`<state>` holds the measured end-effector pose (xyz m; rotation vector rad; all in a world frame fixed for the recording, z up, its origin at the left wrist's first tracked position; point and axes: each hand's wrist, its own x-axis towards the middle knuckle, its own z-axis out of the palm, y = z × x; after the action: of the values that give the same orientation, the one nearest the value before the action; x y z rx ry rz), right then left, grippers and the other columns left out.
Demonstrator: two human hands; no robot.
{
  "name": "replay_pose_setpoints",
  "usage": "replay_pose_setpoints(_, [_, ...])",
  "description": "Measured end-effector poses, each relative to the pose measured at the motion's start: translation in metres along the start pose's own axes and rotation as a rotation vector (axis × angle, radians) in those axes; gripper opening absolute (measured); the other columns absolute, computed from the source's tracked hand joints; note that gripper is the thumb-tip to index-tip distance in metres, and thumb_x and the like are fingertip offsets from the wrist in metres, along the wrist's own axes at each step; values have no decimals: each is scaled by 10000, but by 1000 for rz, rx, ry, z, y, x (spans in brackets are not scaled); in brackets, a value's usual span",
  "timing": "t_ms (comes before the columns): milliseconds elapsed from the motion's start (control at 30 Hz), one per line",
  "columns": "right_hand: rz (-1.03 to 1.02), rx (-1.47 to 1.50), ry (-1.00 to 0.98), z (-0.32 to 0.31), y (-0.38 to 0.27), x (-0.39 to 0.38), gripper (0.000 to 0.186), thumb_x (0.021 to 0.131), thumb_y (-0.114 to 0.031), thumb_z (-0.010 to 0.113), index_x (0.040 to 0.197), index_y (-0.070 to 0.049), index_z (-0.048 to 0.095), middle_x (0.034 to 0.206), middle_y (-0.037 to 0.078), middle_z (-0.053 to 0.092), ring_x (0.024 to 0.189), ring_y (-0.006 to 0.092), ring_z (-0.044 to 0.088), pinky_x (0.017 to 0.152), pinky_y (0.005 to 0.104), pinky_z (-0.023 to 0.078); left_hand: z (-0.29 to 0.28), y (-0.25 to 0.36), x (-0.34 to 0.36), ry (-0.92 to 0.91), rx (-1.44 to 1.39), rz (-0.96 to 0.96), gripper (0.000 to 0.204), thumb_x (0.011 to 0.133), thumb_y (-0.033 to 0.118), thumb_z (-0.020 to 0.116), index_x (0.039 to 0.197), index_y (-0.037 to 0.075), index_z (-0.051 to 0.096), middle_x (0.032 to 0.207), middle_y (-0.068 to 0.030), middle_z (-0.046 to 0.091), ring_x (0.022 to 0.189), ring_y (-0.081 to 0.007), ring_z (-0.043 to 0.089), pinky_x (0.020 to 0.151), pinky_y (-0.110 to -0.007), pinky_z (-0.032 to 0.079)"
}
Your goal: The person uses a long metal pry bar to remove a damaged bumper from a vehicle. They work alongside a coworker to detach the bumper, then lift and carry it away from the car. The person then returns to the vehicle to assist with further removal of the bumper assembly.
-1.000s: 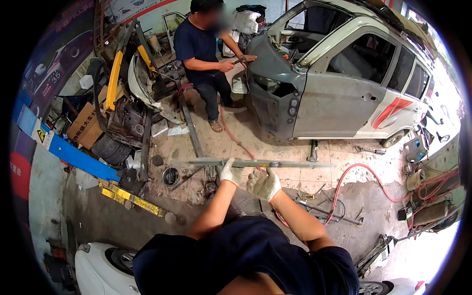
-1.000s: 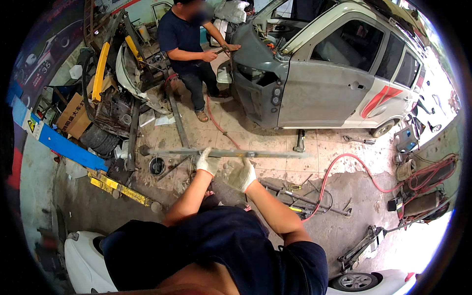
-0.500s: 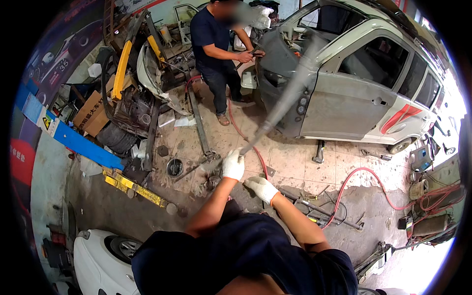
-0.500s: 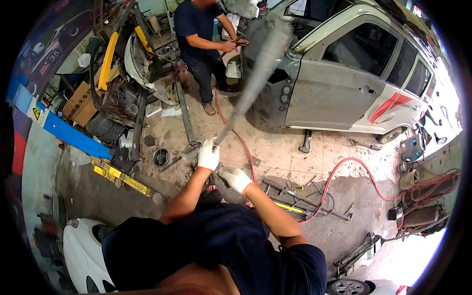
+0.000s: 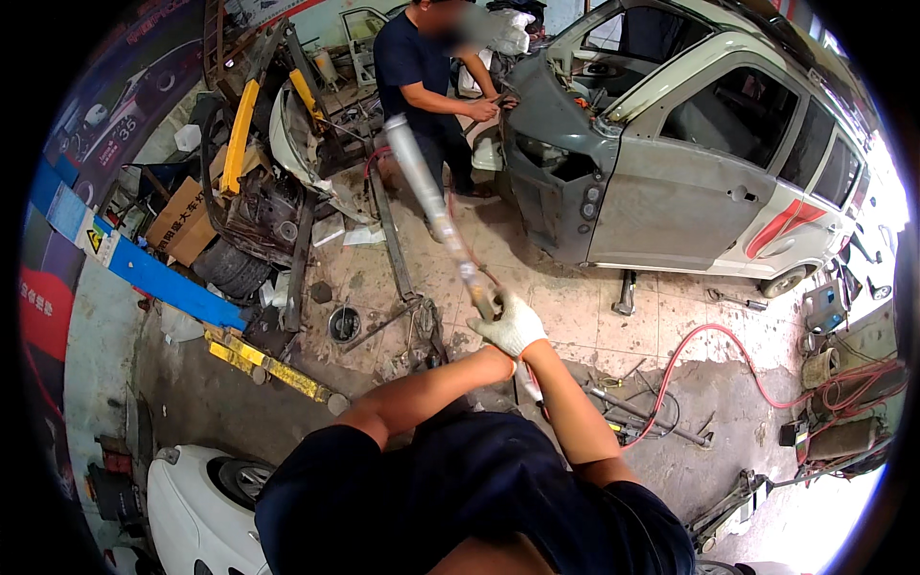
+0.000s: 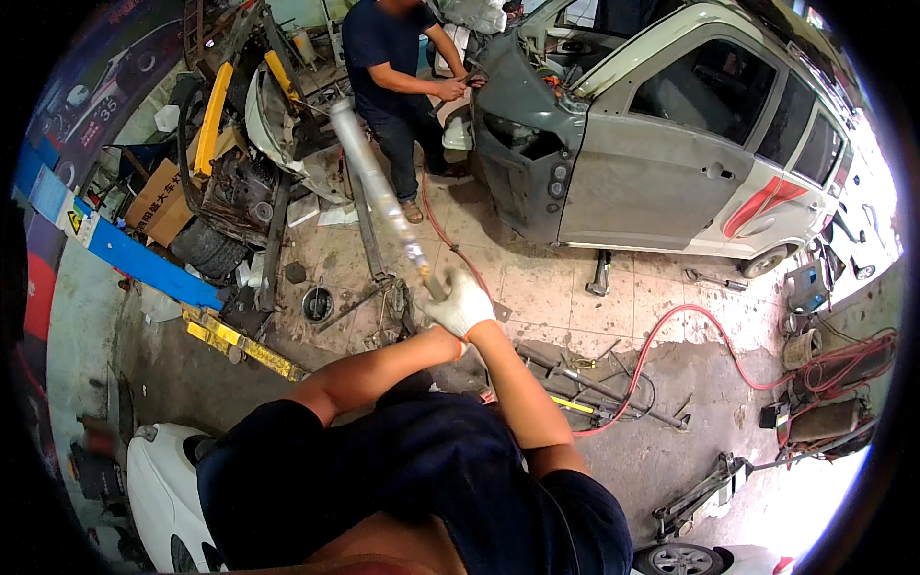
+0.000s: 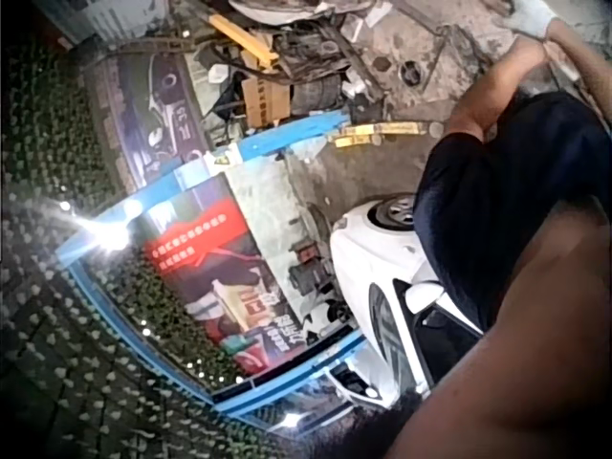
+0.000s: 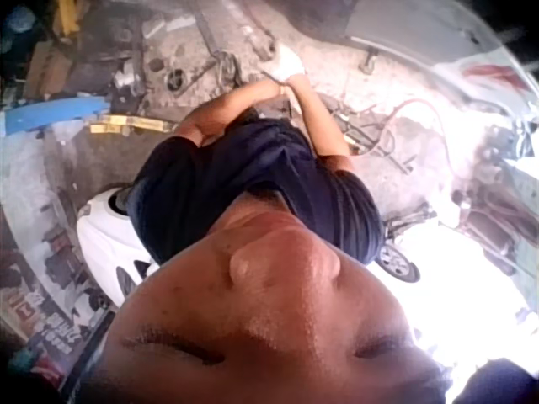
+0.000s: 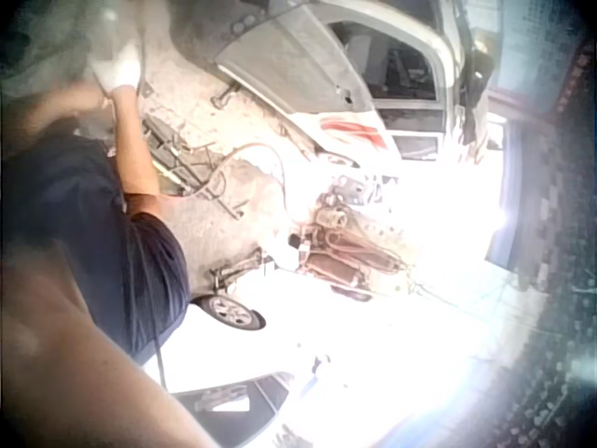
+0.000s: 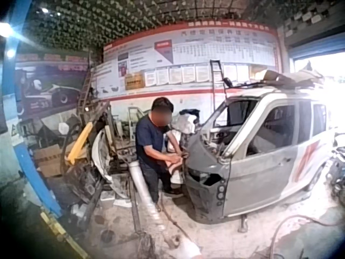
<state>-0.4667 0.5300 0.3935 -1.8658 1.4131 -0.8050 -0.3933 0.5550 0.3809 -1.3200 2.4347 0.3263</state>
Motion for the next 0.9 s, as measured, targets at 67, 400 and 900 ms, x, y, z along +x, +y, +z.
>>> replay_pose_setpoints(67, [184,184,-110,6,18,7,361,782,-332,656,888,9,610,844,179,645,780,306,631,697,376,491,16,6,10,11,4,24,391,846,376,484,1136,147,613,1215,-128,553,1172,-251,487,1003,-415,326])
replay_pose_setpoints(400, [513,1348,388,-19,51,-6,184,924,-214,586,988,-42,569,824,50,616,652,129,564,561,250,475,57,27,17,-160,-99,-30,552,855,426,498,1258,52,544,1251,-205,551,1199,-294,503,1011,-375,370])
replay_pose_setpoints(900, [786,2071,-513,33,95,-26,411,977,-441,357,1037,-80,544,694,105,593,545,236,549,491,416,485,60,-31,-14,-598,-3116,705,673,933,538,300,1287,-6,477,1034,-138,656,936,-256,628,844,-427,451])
